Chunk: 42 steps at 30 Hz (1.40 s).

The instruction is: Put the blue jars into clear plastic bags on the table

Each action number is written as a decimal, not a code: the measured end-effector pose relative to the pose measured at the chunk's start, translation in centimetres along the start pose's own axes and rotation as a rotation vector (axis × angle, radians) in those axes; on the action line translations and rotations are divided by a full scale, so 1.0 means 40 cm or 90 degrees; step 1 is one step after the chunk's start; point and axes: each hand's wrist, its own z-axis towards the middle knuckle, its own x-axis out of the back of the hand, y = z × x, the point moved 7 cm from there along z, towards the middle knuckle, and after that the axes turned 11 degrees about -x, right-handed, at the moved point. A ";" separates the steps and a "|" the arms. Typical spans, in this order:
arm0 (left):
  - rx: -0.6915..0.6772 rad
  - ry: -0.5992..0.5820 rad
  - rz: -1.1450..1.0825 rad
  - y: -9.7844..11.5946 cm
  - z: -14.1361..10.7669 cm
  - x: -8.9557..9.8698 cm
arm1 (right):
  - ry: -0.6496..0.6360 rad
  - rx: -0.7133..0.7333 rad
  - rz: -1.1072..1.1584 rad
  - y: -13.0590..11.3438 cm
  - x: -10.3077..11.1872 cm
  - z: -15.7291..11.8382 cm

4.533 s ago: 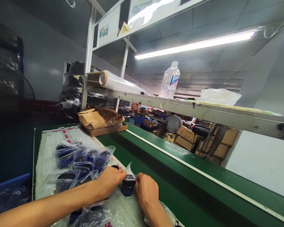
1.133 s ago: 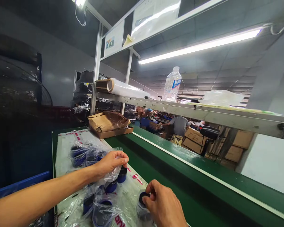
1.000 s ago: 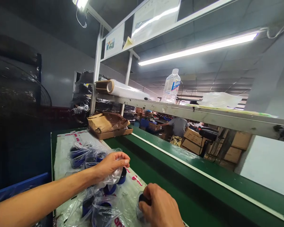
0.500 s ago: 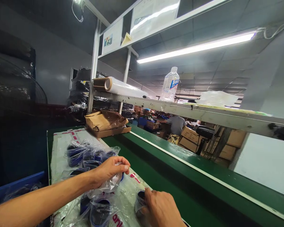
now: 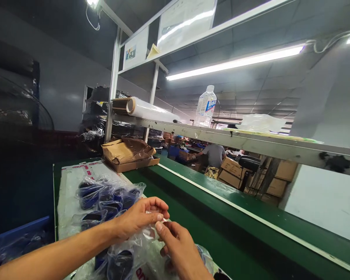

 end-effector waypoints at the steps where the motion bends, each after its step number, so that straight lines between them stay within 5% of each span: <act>1: -0.009 -0.003 0.008 0.006 -0.003 -0.008 | -0.020 -0.004 0.037 0.005 -0.012 0.008; 9: -0.016 0.078 0.127 0.021 -0.042 0.019 | 0.059 0.011 0.081 0.011 0.041 0.030; 22: 0.024 0.153 0.068 0.002 -0.048 0.099 | 0.180 0.059 -0.020 0.002 0.088 0.017; 33: 0.061 0.146 0.044 -0.005 -0.064 0.091 | 0.131 0.133 0.027 -0.041 0.064 -0.006; 42: 0.006 0.093 0.067 0.041 -0.028 0.055 | 0.118 0.088 0.057 -0.064 0.054 -0.005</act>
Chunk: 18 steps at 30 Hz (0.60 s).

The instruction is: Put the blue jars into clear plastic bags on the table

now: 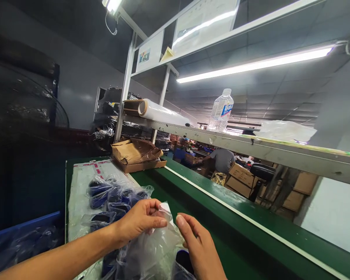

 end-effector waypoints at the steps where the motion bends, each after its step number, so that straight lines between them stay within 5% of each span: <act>1: 0.002 -0.010 0.010 0.002 0.000 -0.006 | -0.036 0.008 -0.014 -0.005 -0.010 0.005; 6: -0.019 -0.022 0.079 0.001 0.003 -0.003 | -0.135 0.004 0.047 0.009 -0.044 0.024; 12: -0.197 0.177 0.336 0.070 -0.037 0.045 | -0.044 -0.073 0.171 0.049 -0.021 0.043; 14: -0.143 0.133 0.373 0.054 -0.038 0.022 | -0.044 -0.077 0.184 0.050 -0.028 0.044; 18: -0.037 0.017 0.167 -0.002 -0.020 -0.028 | -0.074 -0.085 0.200 0.043 -0.059 0.028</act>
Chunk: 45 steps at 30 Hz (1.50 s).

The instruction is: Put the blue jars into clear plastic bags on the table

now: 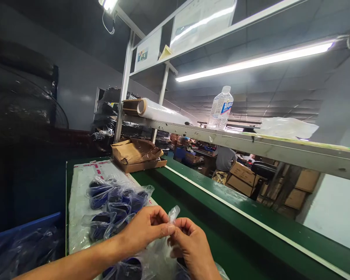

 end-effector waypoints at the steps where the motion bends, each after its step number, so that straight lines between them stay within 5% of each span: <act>1: 0.001 -0.005 -0.044 -0.004 0.005 -0.004 | -0.022 -0.010 0.008 0.003 -0.011 -0.005; 6: 0.015 -0.040 -0.089 -0.022 0.016 0.014 | -0.086 -0.062 0.086 0.020 -0.028 -0.017; 13: 0.022 -0.025 -0.065 -0.045 0.016 0.071 | 0.110 0.020 0.059 0.006 0.067 0.017; 21: 0.023 -0.018 0.012 -0.065 0.066 0.071 | 0.169 0.134 -0.095 -0.052 0.022 0.051; 26: -0.051 -0.011 0.213 -0.063 0.118 0.101 | 0.141 0.136 -0.103 -0.073 0.007 0.120; 32: -0.126 -0.044 0.604 -0.052 0.144 0.150 | 0.069 0.032 -0.149 -0.015 -0.015 0.242; 38: -0.099 -0.134 0.876 -0.110 0.160 0.151 | 0.086 0.065 -0.349 0.016 -0.057 0.329; 45: -0.117 -0.258 1.010 -0.184 0.164 0.136 | 0.111 0.136 -0.597 0.055 -0.078 0.359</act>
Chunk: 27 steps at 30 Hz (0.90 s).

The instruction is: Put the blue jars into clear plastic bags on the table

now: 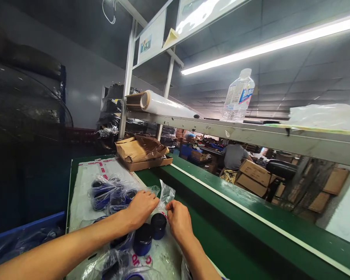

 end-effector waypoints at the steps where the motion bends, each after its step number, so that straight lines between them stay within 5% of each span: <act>1: -0.016 -0.012 0.007 0.005 -0.002 -0.010 | -0.006 0.005 -0.023 0.004 -0.007 -0.001; 6: -0.075 -0.049 0.010 0.017 -0.017 -0.033 | -0.039 0.013 -0.107 0.017 -0.024 -0.015; 13: -0.123 -0.068 -0.024 0.003 -0.021 0.003 | -0.021 0.031 -0.184 0.015 0.003 -0.063; 27: -0.281 0.122 0.068 0.067 0.019 0.019 | -0.012 0.145 -0.458 -0.037 0.024 -0.191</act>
